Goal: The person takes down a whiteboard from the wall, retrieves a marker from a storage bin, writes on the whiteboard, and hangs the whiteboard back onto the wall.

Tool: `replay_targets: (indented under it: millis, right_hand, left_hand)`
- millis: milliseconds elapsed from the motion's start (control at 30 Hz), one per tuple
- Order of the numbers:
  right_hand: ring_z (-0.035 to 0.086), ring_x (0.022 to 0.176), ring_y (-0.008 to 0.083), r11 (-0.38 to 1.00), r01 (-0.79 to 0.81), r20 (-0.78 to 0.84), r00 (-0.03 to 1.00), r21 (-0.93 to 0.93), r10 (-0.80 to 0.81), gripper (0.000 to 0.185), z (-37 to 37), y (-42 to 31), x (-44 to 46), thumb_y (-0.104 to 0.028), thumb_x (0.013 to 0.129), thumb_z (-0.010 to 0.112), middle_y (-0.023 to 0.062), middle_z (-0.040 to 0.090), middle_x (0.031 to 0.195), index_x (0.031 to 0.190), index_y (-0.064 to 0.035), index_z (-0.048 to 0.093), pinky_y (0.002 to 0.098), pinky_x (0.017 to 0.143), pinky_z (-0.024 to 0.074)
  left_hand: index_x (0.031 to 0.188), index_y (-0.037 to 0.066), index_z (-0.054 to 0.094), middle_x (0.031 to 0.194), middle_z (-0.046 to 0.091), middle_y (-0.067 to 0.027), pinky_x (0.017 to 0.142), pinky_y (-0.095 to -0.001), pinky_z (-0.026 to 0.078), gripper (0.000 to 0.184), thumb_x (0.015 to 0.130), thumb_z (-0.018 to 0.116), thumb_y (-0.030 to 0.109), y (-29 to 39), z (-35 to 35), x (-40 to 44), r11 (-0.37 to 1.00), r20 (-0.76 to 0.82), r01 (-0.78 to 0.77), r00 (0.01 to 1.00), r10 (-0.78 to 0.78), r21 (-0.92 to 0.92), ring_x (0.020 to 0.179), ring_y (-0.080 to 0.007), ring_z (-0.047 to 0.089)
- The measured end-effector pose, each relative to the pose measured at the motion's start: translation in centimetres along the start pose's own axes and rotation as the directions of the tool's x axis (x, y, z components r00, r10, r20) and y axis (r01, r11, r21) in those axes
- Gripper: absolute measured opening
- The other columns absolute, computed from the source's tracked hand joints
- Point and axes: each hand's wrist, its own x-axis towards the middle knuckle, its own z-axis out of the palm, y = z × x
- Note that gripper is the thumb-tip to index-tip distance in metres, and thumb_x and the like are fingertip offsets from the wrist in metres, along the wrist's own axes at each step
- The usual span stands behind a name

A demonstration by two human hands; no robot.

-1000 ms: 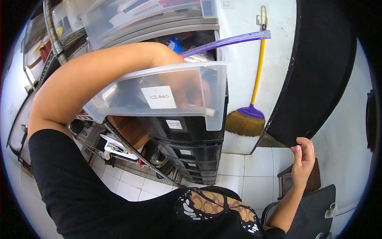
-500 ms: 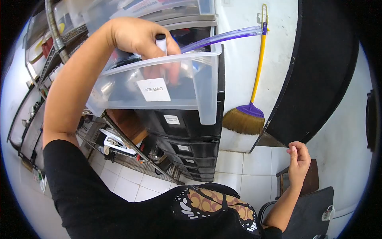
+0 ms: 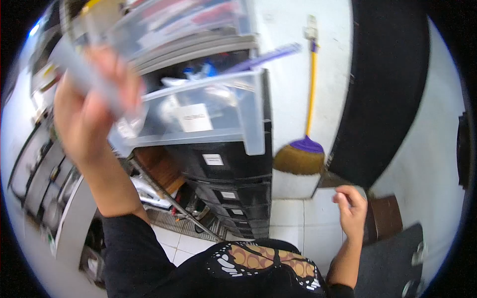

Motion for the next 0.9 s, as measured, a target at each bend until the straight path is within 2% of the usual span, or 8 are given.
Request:
replay_targets:
  millis: [67, 100, 233, 300, 433, 567, 700, 900]
  right_hand:
    - [0.060, 0.070, 0.0131, 0.993, -0.061, 0.052, 0.997, 0.097, 0.056, 0.010, 1.6, -2.0, -2.3, -0.005, 0.081, 0.062, 0.0071, 0.063, 0.077, 0.087, 0.0024, 0.062, 0.0257, 0.064, 0.0473]
    - [0.059, 0.069, 0.0123, 0.994, -0.036, 0.117, 0.993, 0.102, 0.024, 0.017, 2.5, -3.0, -3.3, -0.008, 0.080, 0.065, 0.0061, 0.063, 0.078, 0.095, 0.0000, 0.063, 0.0258, 0.064, 0.0472]
    - [0.056, 0.071, 0.0139, 0.940, -0.245, 0.362, 0.920, 0.237, 0.148, 0.060, 6.4, -8.3, -7.9, -0.026, 0.080, 0.068, 0.0040, 0.060, 0.080, 0.131, -0.0046, 0.044, 0.0280, 0.068, 0.0453]
    - [0.060, 0.098, 0.0181, 0.943, -0.107, 0.055, 0.994, 0.316, 0.094, 0.052, 9.7, -7.5, -11.7, -0.024, 0.086, 0.062, 0.0115, 0.063, 0.109, 0.131, -0.0037, 0.045, 0.0295, 0.086, 0.0445]
    - [0.057, 0.108, 0.0202, 0.892, -0.404, -0.103, 0.897, 0.205, 0.430, 0.041, 10.5, -10.2, -19.1, -0.024, 0.092, 0.053, 0.0128, 0.061, 0.114, 0.128, -0.0056, 0.050, 0.0303, 0.092, 0.0429]
    - [0.061, 0.081, 0.0148, 0.831, -0.519, -0.388, 0.737, 0.200, 0.554, 0.033, 7.4, -14.8, -27.0, -0.023, 0.092, 0.053, 0.0103, 0.065, 0.104, 0.121, -0.0075, 0.058, 0.0281, 0.074, 0.0492]
    - [0.058, 0.071, 0.0104, 0.829, -0.511, -0.596, 0.599, 0.229, 0.534, 0.033, 8.6, -18.0, -29.3, -0.027, 0.094, 0.050, 0.0057, 0.063, 0.078, 0.114, -0.0049, 0.062, 0.0236, 0.063, 0.0472]
    - [0.059, 0.070, 0.0103, 0.877, -0.428, -0.699, 0.558, 0.221, 0.448, 0.027, 6.2, -22.3, -35.5, -0.025, 0.092, 0.054, 0.0048, 0.063, 0.078, 0.094, -0.0003, 0.065, 0.0226, 0.062, 0.0468]
  left_hand:
    - [0.070, 0.005, 0.062, 0.068, 0.062, -0.0087, 0.042, -0.0227, 0.038, 0.029, 0.085, 0.061, 0.029, -1.4, 3.4, -2.5, 0.983, 0.268, -0.176, 0.946, 0.183, -0.053, 0.048, -0.0113, 0.050]
    - [0.068, 0.005, 0.066, 0.064, 0.060, -0.0046, 0.045, -0.0272, 0.037, 0.034, 0.082, 0.063, 0.035, -2.3, 4.2, -3.0, 0.953, 0.575, -0.302, 0.775, 0.262, -0.026, 0.047, -0.0152, 0.048]
    - [0.087, 0.005, 0.062, 0.072, 0.059, -0.0107, 0.059, -0.0349, 0.047, 0.026, 0.072, 0.071, 0.024, -6.4, 15.4, -11.5, 0.986, 0.670, 0.109, 0.743, 0.002, -0.123, 0.064, -0.0290, 0.059]
    - [0.090, 0.004, 0.062, 0.078, 0.063, -0.0132, 0.060, -0.0356, 0.049, 0.022, 0.072, 0.071, 0.013, -7.6, 18.3, -14.9, 0.946, 0.767, 0.248, 0.642, 0.000, -0.208, 0.070, -0.0317, 0.062]
    - [0.087, 0.002, 0.062, 0.077, 0.063, -0.0140, 0.061, -0.0329, 0.049, 0.020, 0.072, 0.071, 0.012, -7.4, 22.6, -20.0, 0.779, 0.778, 0.372, 0.588, 0.223, -0.504, 0.068, -0.0282, 0.062]
    - [0.084, 0.000, 0.062, 0.075, 0.062, -0.0136, 0.059, -0.0305, 0.046, 0.017, 0.075, 0.070, 0.012, -2.3, 27.0, -21.7, 0.688, 0.801, 0.457, 0.503, 0.324, -0.565, 0.065, -0.0247, 0.061]
    - [0.084, -0.001, 0.059, 0.069, 0.056, -0.0125, 0.054, -0.0329, 0.042, 0.013, 0.080, 0.064, 0.010, -2.2, 27.3, -22.7, 0.611, 0.745, 0.438, 0.493, 0.450, -0.659, 0.058, -0.0267, 0.054]
    - [0.089, 0.000, 0.055, 0.073, 0.050, -0.0144, 0.056, -0.0368, 0.040, 0.012, 0.084, 0.058, 0.011, 7.4, 29.6, -22.5, 0.608, 0.648, 0.265, 0.485, 0.587, -0.749, 0.062, -0.0319, 0.049]
